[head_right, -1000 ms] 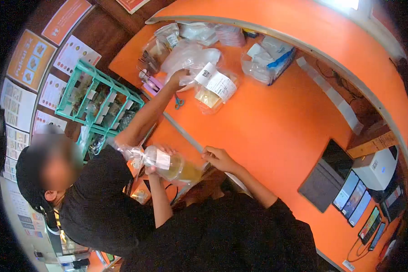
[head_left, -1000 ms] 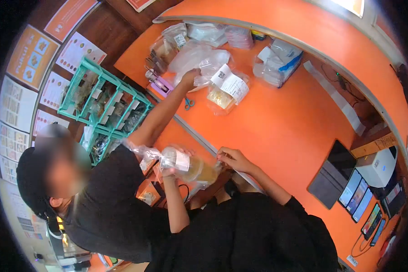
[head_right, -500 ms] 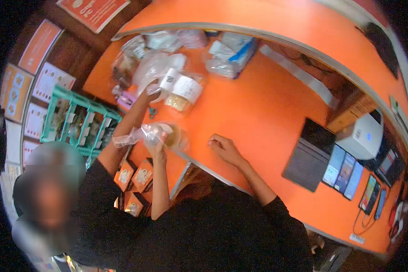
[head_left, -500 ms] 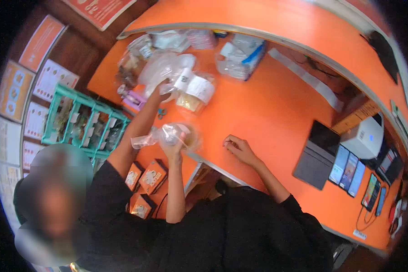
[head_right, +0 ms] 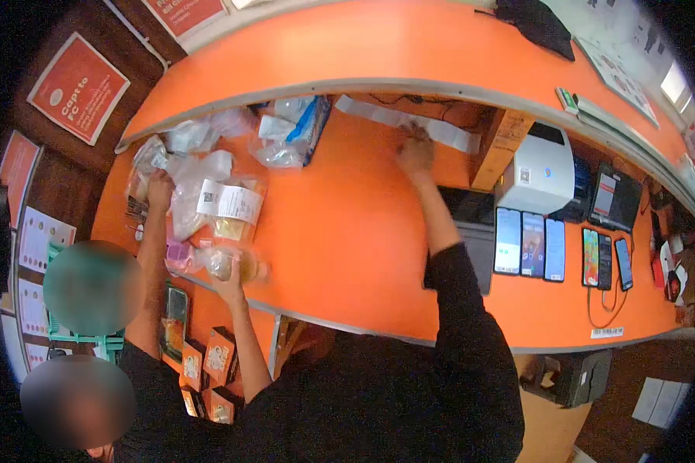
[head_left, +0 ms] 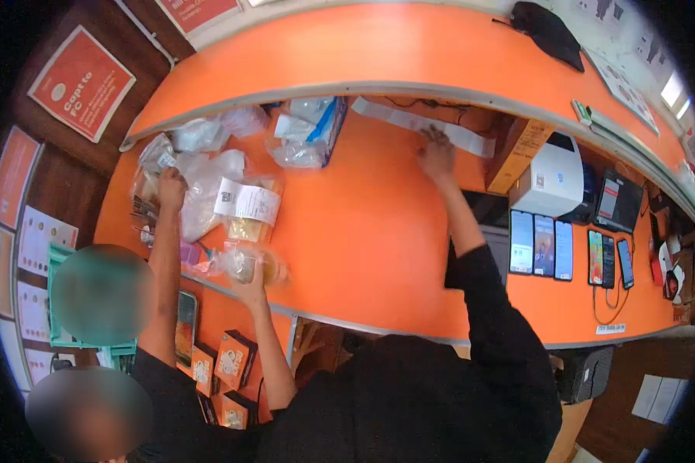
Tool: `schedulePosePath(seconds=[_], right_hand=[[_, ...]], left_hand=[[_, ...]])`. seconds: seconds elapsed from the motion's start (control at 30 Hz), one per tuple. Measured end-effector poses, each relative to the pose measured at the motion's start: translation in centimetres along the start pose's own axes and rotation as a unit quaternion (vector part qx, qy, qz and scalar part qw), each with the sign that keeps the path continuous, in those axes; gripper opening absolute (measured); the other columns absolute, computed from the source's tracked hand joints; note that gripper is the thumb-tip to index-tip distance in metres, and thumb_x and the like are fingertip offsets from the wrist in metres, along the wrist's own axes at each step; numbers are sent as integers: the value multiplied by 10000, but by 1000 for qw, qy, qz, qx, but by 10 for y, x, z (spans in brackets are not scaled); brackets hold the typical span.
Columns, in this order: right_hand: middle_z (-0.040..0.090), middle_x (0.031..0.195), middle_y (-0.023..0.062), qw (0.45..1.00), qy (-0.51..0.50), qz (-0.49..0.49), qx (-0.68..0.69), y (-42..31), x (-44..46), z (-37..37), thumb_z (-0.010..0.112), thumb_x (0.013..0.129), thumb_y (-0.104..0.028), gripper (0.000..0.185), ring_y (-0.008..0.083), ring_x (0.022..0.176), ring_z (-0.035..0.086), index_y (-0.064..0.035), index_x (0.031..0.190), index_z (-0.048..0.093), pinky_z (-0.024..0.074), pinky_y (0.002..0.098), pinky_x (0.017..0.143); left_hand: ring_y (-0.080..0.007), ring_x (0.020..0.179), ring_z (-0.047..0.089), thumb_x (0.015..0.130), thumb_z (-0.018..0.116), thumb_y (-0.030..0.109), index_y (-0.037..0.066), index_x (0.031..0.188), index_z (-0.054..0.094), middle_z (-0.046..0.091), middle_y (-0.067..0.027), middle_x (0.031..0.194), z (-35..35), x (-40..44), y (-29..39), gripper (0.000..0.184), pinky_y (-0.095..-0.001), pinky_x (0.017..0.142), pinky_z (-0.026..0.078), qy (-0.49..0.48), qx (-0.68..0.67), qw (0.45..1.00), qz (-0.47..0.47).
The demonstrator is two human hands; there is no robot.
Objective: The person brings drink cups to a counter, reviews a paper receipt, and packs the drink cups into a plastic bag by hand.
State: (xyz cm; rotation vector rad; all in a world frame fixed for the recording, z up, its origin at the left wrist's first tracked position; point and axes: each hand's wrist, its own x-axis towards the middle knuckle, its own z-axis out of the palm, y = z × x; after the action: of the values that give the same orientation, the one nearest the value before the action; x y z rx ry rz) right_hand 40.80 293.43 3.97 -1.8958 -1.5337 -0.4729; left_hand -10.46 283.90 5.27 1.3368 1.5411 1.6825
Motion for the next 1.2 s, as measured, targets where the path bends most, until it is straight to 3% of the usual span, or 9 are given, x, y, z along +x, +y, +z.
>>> schedulePosePath(seconds=[0.17, 0.4, 0.47, 0.57, 0.67, 0.77, 1.07, 1.13, 1.2], right_hand=[[583, 1295, 155, 986, 75, -16, -148, 61, -7, 68, 597, 858, -193, 386, 334, 1145, 579, -83, 1227, 602, 476, 454, 958], [561, 1261, 229, 966, -217, -66, -121, -2, -25, 33, 529, 873, -132, 320, 331, 1144, 565, -23, 1171, 579, 496, 441, 930], [555, 1244, 252, 945, -280, -100, -134, -9, -25, 19, 538, 868, -127, 282, 342, 1122, 572, -20, 1122, 593, 502, 449, 915], [525, 1250, 285, 975, -86, -196, -55, -23, -44, 6, 553, 845, -132, 272, 374, 1068, 586, -1, 1076, 610, 522, 446, 866], [493, 1284, 279, 989, -128, -55, -48, -45, -58, 6, 559, 835, -152, 276, 386, 1030, 588, 25, 1039, 610, 528, 443, 846], [568, 1198, 257, 940, -127, -171, -267, -44, -84, 59, 560, 829, -159, 296, 389, 978, 602, 41, 1045, 595, 546, 445, 792], [628, 802, 70, 927, -281, -241, 63, -79, -89, -58, 571, 875, -145, 158, 183, 680, 605, -5, 947, 591, 510, 295, 650], [608, 803, 14, 755, -410, -34, 511, -87, -97, -82, 577, 934, -173, 155, 103, 718, 575, -23, 909, 606, 474, 255, 671], [604, 823, -13, 674, -460, 38, 577, -99, -112, -123, 579, 950, -205, 173, 91, 749, 569, -42, 907, 618, 464, 250, 691]], left_hand=[[-303, 1311, 392, 699, 867, 167, 10, 1440, 326, 359, -175, 1446, 0, -37, 24, 931, -445, 1104, 318, 34, 79, 995, 39], [-313, 1109, 419, 774, 812, 242, 3, 1275, 400, 360, -179, 1233, 17, -154, 39, 691, -474, 945, 379, 216, 243, 942, 85], [-320, 1103, 425, 756, 761, 155, 2, 1225, 429, 387, -179, 1190, 38, -187, 43, 595, -457, 954, 377, 124, 202, 969, 65], [-329, 1094, 432, 727, 685, 24, 0, 1150, 472, 429, -180, 1124, 66, -222, 53, 474, -432, 967, 375, -16, 146, 989, 34], [-297, 1061, 476, 736, 657, -13, 28, 1024, 547, 460, -142, 1074, 90, -233, 74, 311, -401, 912, 418, -141, 87, 986, 23], [-253, 943, 546, 749, 635, -40, 31, 922, 587, 513, -97, 991, 97, -242, 69, 192, -356, 829, 467, -177, 88, 979, 53], [-169, 922, 616, 886, 636, 95, 33, 995, 645, 621, -58, 965, 93, -245, 51, 126, -307, 820, 487, -197, -34, 978, -59], [-201, 1041, 616, 993, 539, 328, 47, 1212, 602, 620, -88, 1201, 96, -231, 47, 362, -330, 915, 471, -247, -221, 905, -267], [-232, 1126, 597, 1006, 450, 492, 36, 1408, 436, 540, -132, 1364, 99, -212, 73, 608, -357, 985, 446, -276, -390, 802, -359]])
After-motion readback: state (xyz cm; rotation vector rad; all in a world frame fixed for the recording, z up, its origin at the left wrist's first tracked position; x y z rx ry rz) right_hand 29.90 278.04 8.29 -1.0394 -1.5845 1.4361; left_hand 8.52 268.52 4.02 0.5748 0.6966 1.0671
